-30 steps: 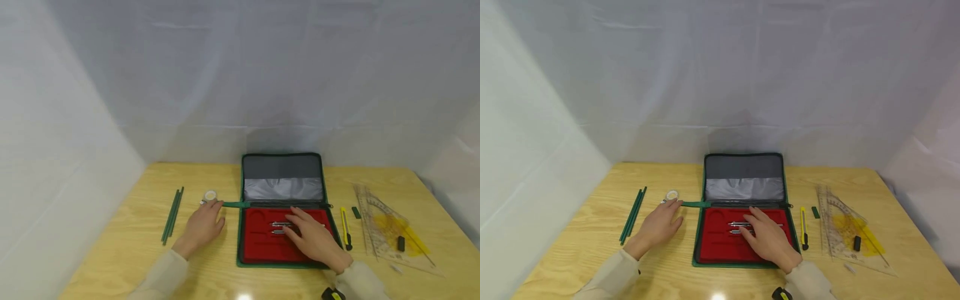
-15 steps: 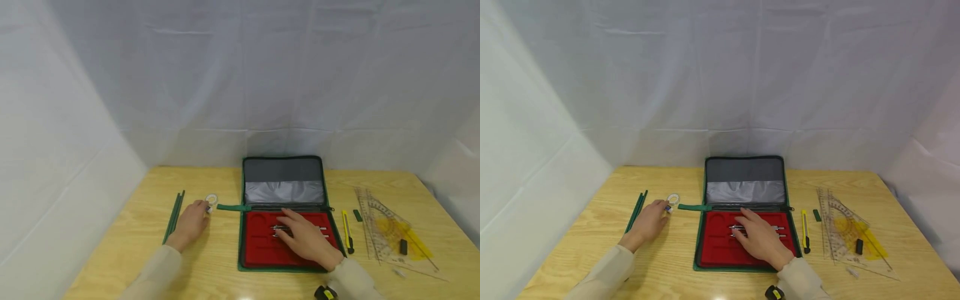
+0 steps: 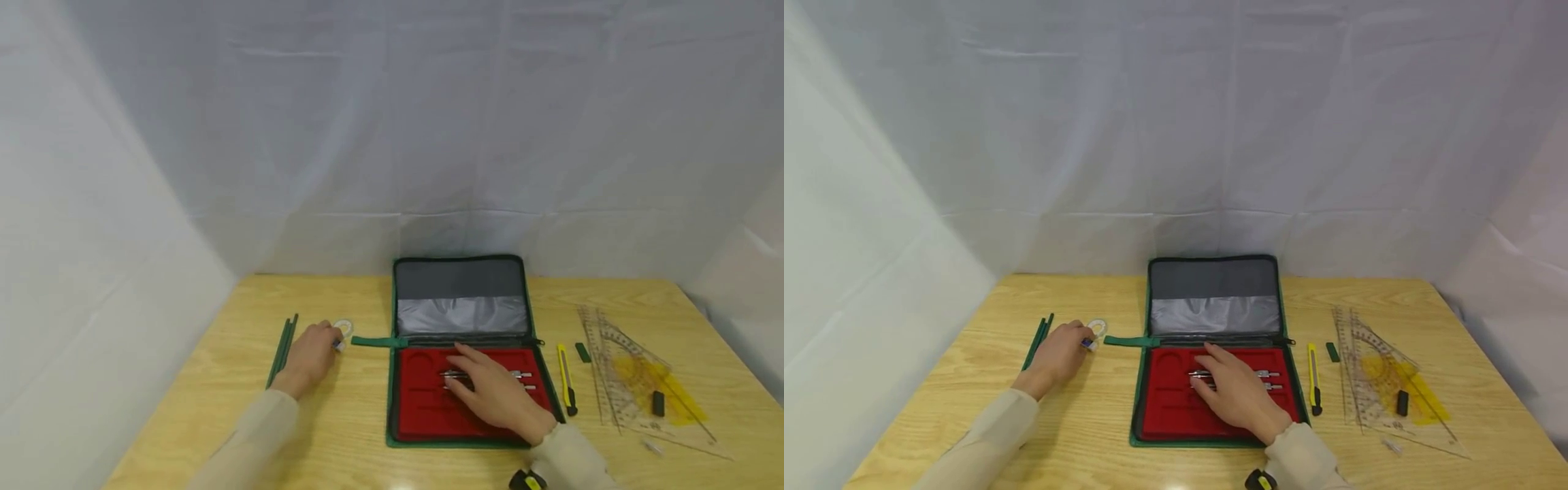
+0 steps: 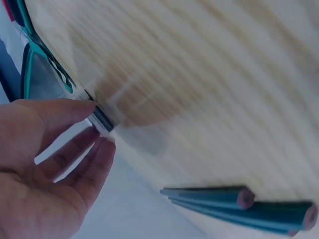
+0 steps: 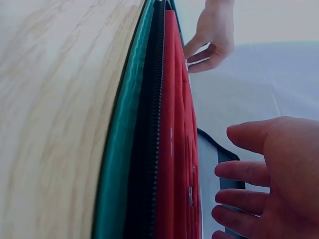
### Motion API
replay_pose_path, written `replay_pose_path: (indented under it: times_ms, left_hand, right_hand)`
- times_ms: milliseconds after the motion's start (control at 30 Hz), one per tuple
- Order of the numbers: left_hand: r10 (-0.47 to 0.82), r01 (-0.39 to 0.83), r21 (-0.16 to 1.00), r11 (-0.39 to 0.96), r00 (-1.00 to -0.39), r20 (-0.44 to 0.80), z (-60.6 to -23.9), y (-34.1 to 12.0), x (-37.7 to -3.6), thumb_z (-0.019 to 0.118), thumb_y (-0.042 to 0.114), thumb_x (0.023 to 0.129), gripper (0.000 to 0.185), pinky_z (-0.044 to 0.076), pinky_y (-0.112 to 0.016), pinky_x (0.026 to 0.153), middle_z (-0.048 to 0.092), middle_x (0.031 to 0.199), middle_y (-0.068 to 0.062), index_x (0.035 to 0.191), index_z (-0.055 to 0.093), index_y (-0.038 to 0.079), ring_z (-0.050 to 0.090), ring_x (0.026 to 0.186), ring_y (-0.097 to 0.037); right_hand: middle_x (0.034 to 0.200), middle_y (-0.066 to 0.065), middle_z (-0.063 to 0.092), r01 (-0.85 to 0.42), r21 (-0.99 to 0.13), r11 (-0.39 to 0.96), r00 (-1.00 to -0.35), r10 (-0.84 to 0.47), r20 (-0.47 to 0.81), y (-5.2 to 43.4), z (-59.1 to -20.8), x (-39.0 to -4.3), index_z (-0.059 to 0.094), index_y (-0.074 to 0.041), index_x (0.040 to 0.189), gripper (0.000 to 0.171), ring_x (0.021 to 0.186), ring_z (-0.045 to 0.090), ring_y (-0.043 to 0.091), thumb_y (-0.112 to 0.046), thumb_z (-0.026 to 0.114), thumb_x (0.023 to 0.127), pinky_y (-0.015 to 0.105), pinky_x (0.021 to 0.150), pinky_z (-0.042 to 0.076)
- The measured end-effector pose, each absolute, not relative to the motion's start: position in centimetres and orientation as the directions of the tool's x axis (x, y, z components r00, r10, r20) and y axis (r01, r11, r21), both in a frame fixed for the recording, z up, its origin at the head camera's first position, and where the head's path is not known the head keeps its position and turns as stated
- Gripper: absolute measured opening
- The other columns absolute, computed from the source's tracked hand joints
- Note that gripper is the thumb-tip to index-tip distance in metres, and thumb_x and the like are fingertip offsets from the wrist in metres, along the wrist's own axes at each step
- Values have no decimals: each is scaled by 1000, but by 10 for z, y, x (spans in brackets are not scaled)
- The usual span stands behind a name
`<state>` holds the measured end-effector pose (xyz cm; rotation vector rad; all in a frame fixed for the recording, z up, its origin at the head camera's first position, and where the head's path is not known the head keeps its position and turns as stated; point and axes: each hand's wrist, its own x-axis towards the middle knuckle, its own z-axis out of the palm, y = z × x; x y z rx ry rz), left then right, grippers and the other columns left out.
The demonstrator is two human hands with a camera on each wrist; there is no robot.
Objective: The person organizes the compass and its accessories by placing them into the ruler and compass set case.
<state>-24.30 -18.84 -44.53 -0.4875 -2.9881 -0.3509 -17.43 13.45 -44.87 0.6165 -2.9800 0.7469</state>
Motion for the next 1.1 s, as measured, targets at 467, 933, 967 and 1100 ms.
replay_pose_path:
  times_ms: [467, 933, 967, 1100]
  left_hand:
    - [363, 343, 220, 913, -930, -55, -434, -203, -251, 62, 9, 92, 9, 51, -38, 73, 58, 88, -4, 98, 65, 3, 56, 76, -16]
    - [476, 521, 226, 823, -850, 227, -424, -145, -232, 72, 12, 85, 9, 50, -36, 65, 59, 85, 1, 93, 70, 10, 58, 74, -16]
    - [504, 550, 221, 806, -832, 232, -425, -140, -230, 73, 12, 85, 9, 50, -35, 64, 59, 84, 1, 92, 70, 10, 58, 73, -16]
    - [611, 649, 189, 737, -759, 224, -426, -124, -224, 73, 12, 84, 9, 49, -33, 61, 57, 82, 2, 92, 71, 12, 58, 72, -16]
  right_hand:
    - [143, 12, 44, -345, -513, 786, -935, -335, 115, 141, -453, -173, 53, -6, 135, 51, 130, 42, 29, -33, 62, 93, 48, 103, 35]
    - [145, 11, 41, -315, -536, 784, -945, -309, 103, 158, -453, -169, 51, -7, 137, 51, 131, 40, 29, -34, 60, 94, 49, 102, 36]
    - [145, 11, 41, -315, -531, 786, -946, -309, 103, 158, -453, -168, 51, -7, 137, 51, 131, 40, 29, -34, 60, 94, 49, 102, 36]
    - [145, 10, 42, -312, -525, 792, -947, -302, 108, 161, -453, -166, 53, -9, 136, 49, 130, 41, 28, -34, 59, 95, 49, 101, 37]
